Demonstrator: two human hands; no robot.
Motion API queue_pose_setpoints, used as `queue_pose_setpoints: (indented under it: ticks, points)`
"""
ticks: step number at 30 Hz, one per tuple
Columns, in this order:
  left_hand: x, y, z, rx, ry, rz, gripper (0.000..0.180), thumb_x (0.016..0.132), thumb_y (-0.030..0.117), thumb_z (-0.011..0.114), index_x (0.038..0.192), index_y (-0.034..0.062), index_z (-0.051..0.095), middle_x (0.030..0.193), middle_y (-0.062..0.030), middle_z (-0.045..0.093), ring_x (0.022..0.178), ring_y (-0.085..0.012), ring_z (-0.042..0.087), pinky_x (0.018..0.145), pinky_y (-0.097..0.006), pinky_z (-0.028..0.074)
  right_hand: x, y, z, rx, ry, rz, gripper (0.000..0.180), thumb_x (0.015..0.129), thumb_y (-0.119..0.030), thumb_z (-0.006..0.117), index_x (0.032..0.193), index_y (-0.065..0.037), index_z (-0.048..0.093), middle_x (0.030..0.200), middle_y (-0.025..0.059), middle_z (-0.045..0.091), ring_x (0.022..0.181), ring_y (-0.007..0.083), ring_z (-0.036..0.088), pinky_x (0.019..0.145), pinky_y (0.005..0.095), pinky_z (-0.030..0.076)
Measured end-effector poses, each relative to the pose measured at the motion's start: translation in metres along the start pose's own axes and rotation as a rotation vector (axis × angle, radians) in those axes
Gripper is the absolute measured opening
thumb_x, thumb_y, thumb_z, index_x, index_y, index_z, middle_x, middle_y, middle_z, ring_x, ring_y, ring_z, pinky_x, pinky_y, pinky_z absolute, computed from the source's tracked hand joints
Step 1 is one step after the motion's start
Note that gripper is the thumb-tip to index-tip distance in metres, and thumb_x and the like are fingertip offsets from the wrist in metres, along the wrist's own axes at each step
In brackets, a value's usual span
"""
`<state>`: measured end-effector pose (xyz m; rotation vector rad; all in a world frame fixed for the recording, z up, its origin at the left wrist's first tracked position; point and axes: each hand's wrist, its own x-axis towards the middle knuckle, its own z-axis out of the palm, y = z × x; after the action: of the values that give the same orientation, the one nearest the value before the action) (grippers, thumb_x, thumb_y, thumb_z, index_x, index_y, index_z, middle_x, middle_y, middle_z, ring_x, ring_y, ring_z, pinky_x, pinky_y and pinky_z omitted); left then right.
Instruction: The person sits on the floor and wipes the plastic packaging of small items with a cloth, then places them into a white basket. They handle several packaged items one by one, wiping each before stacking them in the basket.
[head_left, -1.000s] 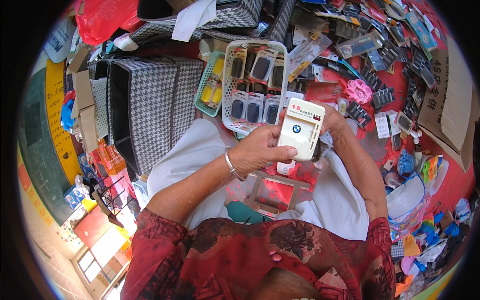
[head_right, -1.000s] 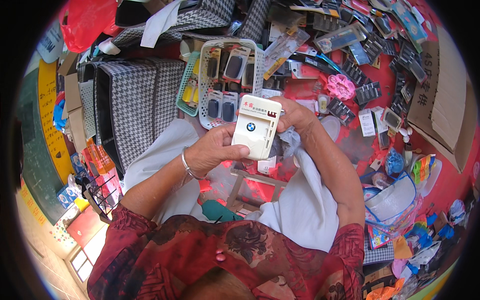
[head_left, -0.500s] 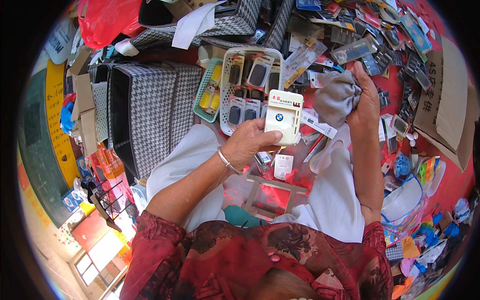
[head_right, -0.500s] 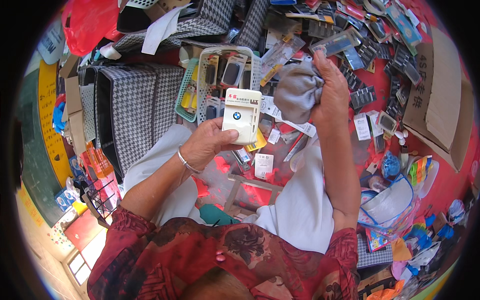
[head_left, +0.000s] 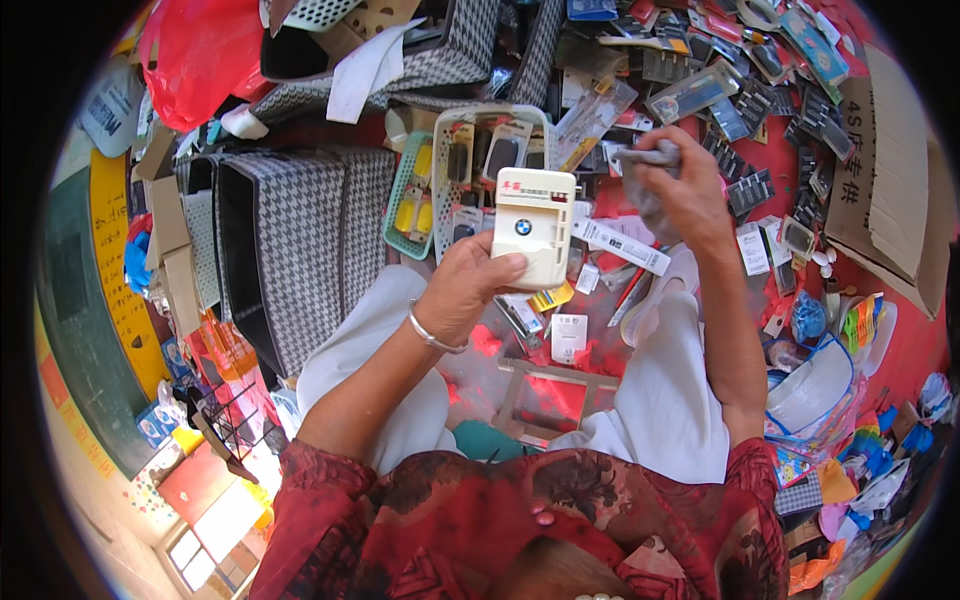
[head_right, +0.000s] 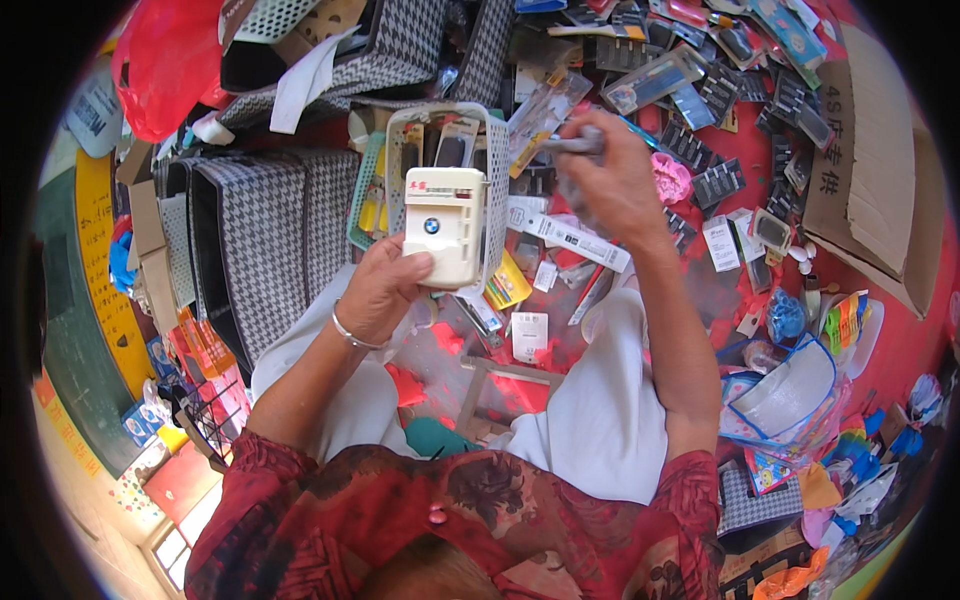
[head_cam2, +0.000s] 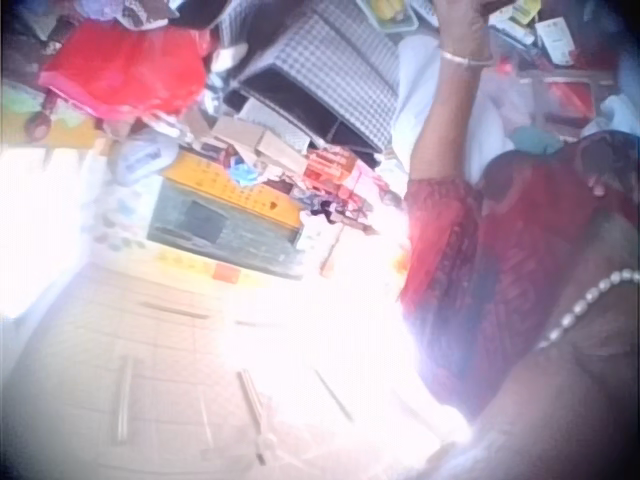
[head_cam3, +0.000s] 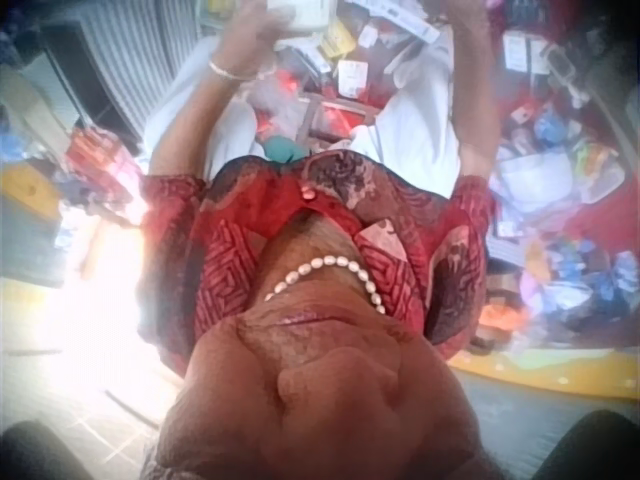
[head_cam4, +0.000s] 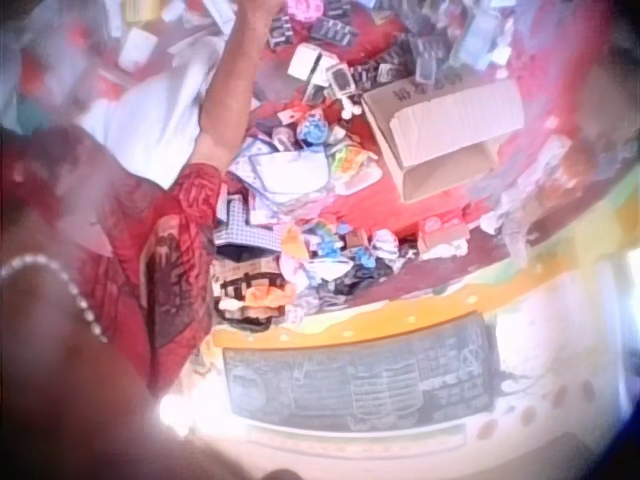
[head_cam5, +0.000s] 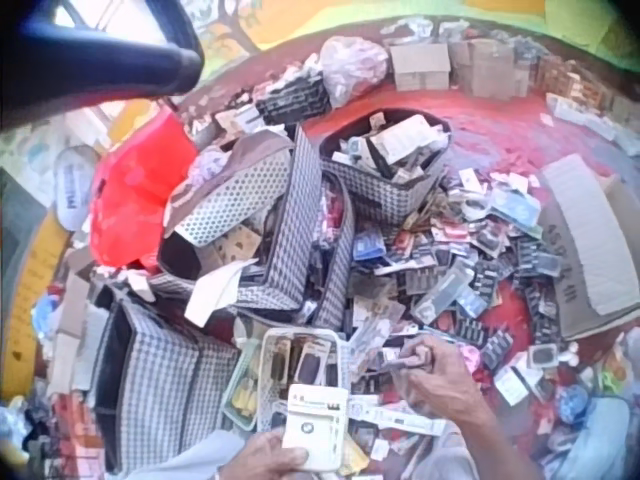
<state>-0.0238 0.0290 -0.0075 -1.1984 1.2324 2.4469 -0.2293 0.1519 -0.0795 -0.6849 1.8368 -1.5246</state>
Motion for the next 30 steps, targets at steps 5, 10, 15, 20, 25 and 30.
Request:
queue_pose_setpoints:
  ticks: [5, 10, 15, 20, 25, 30]
  points:
    - [-0.003, 0.005, -0.006, -0.446, -0.184, -0.038, 0.051, 0.080, 0.019, 0.054, 0.120, -0.0077, 0.037, 0.111, -0.0199, 0.053, 0.098, -0.0296, 0.057, 0.080, -0.039, 0.049, -0.005, 0.012, -0.015, 0.710, -0.020, 0.346, 0.017, 0.071, 0.000, 0.060, 0.087, -0.004, 0.054, 0.075, 0.0009, 0.055, 0.065, 0.0068, 0.054, 0.058, 0.0199, 0.045]
    - [-0.001, -0.002, -0.012, -0.588, -0.252, -0.062, 0.054, 0.079, 0.020, 0.055, 0.122, -0.0055, 0.036, 0.112, -0.0202, 0.051, 0.100, -0.0349, 0.054, 0.082, -0.043, 0.048, -0.009, -0.007, -0.004, 0.807, -0.009, 0.293, 0.020, 0.071, -0.004, 0.062, 0.089, -0.005, 0.054, 0.077, -0.0007, 0.055, 0.068, 0.0044, 0.054, 0.063, 0.0182, 0.045]
    - [0.003, -0.009, -0.018, -0.643, -0.267, -0.115, 0.054, 0.081, 0.023, 0.054, 0.124, -0.0030, 0.035, 0.113, -0.0190, 0.051, 0.100, -0.0351, 0.054, 0.084, -0.044, 0.047, -0.027, -0.039, 0.014, 0.512, -0.018, -0.080, 0.019, 0.072, -0.007, 0.062, 0.088, -0.004, 0.054, 0.081, 0.0017, 0.054, 0.072, 0.0099, 0.052, 0.064, 0.0232, 0.043]
    - [0.006, -0.009, -0.019, -0.608, -0.235, -0.073, 0.044, 0.087, 0.026, 0.045, 0.123, 0.0021, 0.039, 0.118, -0.0139, 0.050, 0.110, -0.0286, 0.048, 0.092, -0.045, 0.038, -0.045, -0.061, 0.046, -0.100, -0.188, -0.569, 0.023, 0.062, 0.000, 0.060, 0.082, -0.004, 0.051, 0.085, 0.0120, 0.048, 0.078, 0.0296, 0.052, 0.067, 0.0365, 0.043]
    - [0.006, -0.004, -0.021, -0.442, -0.062, 0.028, 0.047, 0.089, 0.032, 0.042, 0.126, 0.0032, 0.036, 0.120, -0.0128, 0.049, 0.111, -0.0246, 0.048, 0.095, -0.041, 0.036, -0.043, -0.056, 0.030, 0.193, -0.527, -0.424, 0.018, 0.065, -0.005, 0.059, 0.082, -0.004, 0.054, 0.077, 0.0083, 0.050, 0.071, 0.0235, 0.053, 0.060, 0.0322, 0.042]
    - [0.007, 0.003, -0.022, -0.492, -0.240, -0.006, 0.044, 0.089, 0.033, 0.043, 0.117, -0.0012, 0.042, 0.102, -0.0158, 0.058, 0.088, -0.0256, 0.060, 0.073, -0.034, 0.048, -0.027, -0.039, 0.001, 0.461, -0.086, 0.177, 0.017, 0.074, -0.016, 0.062, 0.081, -0.002, 0.057, 0.073, 0.0013, 0.059, 0.065, 0.0068, 0.053, 0.059, 0.0215, 0.043]
